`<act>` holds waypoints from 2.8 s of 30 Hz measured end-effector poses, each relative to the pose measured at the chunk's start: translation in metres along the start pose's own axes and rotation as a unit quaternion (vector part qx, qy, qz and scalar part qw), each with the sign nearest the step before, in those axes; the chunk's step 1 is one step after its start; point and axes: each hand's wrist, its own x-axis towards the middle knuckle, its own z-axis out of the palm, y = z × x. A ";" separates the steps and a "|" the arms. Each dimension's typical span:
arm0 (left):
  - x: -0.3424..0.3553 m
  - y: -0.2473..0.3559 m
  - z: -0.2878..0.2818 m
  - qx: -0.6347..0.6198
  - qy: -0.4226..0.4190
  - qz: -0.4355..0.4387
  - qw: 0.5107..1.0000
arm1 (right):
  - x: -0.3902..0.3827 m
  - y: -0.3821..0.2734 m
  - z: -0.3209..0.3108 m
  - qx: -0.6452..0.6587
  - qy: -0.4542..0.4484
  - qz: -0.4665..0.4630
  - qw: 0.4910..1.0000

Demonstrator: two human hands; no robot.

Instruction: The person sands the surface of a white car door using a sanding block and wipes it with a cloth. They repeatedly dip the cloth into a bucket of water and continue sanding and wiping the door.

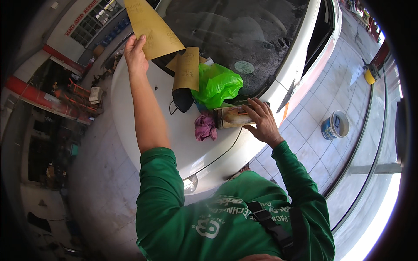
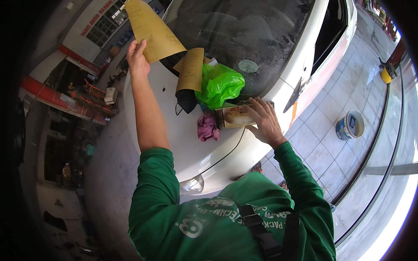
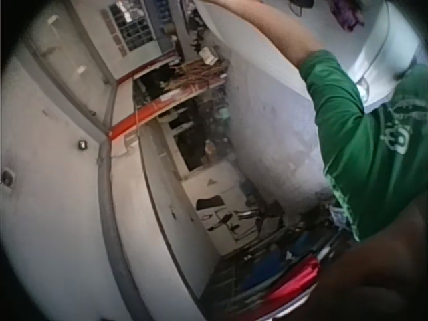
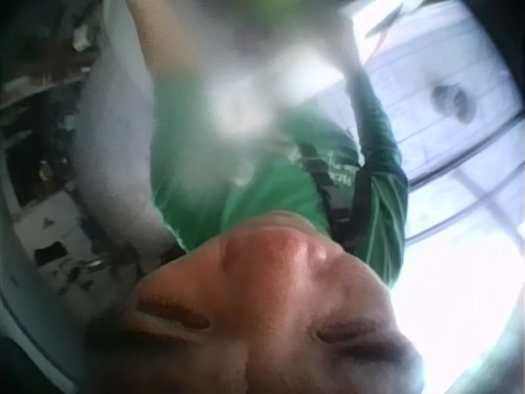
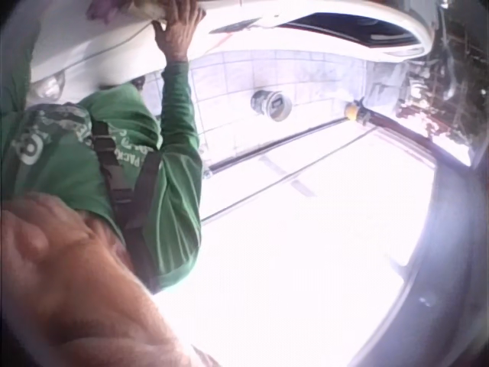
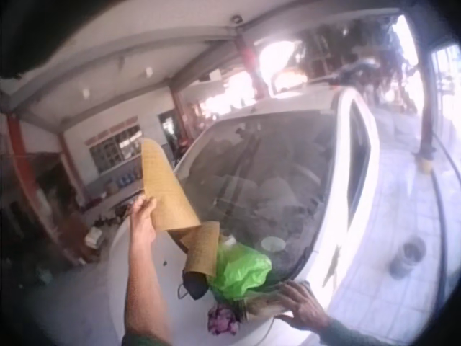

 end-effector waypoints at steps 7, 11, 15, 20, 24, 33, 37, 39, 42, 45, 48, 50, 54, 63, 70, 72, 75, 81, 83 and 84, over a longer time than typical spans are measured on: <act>0.031 -0.046 0.032 0.442 -0.188 0.017 0.877 | 0.017 -0.015 -0.004 -0.028 0.059 -0.061 0.996; -0.022 -0.106 0.019 0.561 -0.162 -0.205 0.785 | 0.043 -0.006 -0.001 -0.033 0.068 -0.022 0.997; -0.073 -0.149 0.000 0.564 -0.213 -0.239 0.761 | 0.060 0.004 0.006 -0.050 0.046 -0.030 0.997; -0.074 -0.138 -0.040 0.462 -0.128 -0.208 0.852 | 0.046 -0.007 -0.004 -0.071 0.013 0.004 0.997; -0.094 -0.090 -0.037 0.228 -0.134 -0.357 0.896 | -0.007 0.003 -0.024 0.027 0.051 0.036 0.998; -0.063 -0.046 -0.108 0.538 -0.258 -0.370 0.712 | -0.110 0.041 -0.069 0.326 -0.055 0.207 0.921; -0.058 -0.003 -0.062 0.673 -0.316 -0.324 0.585 | -0.169 0.063 -0.088 0.340 -0.060 0.277 0.896; -0.035 0.018 -0.070 0.764 -0.345 -0.281 0.467 | -0.183 0.065 -0.089 0.349 -0.056 0.293 0.889; -0.026 0.031 -0.049 0.788 -0.378 -0.335 0.352 | -0.211 0.078 -0.087 0.314 -0.068 0.313 0.894; -0.043 0.059 -0.012 0.757 -0.377 -0.396 0.359 | -0.238 0.077 -0.095 0.321 -0.050 0.329 0.887; -0.053 0.102 -0.001 0.740 -0.379 -0.374 0.411 | -0.248 0.076 -0.097 0.387 -0.033 0.347 0.854; -0.066 0.135 0.019 0.708 -0.423 -0.309 0.473 | -0.251 0.075 -0.100 0.437 -0.031 0.359 0.824; -0.151 0.173 0.129 0.439 -0.454 -0.211 0.746 | -0.230 0.055 -0.127 0.512 -0.011 0.336 0.791; -0.350 0.004 0.272 -0.025 -0.472 -0.220 0.854 | -0.168 0.030 -0.123 0.703 0.067 0.171 0.687; -0.392 -0.032 0.295 -0.077 -0.337 -0.370 0.862 | -0.225 0.069 -0.125 0.582 0.155 0.303 0.739; -0.398 -0.040 0.305 0.017 -0.349 -0.300 0.888 | -0.234 0.083 -0.116 0.498 0.171 0.304 0.794; -0.415 -0.046 0.333 0.201 -0.346 -0.113 0.909 | -0.244 0.090 -0.114 0.347 0.221 0.358 0.838; -0.432 -0.034 0.371 0.290 -0.322 0.096 0.896 | -0.230 0.080 -0.122 0.347 0.197 0.390 0.830; -0.433 -0.033 0.376 0.277 -0.324 0.056 0.903 | -0.222 0.073 -0.124 0.531 0.186 0.385 0.732; -0.433 -0.030 0.379 0.250 -0.342 0.034 0.905 | -0.221 0.074 -0.122 0.502 0.192 0.348 0.768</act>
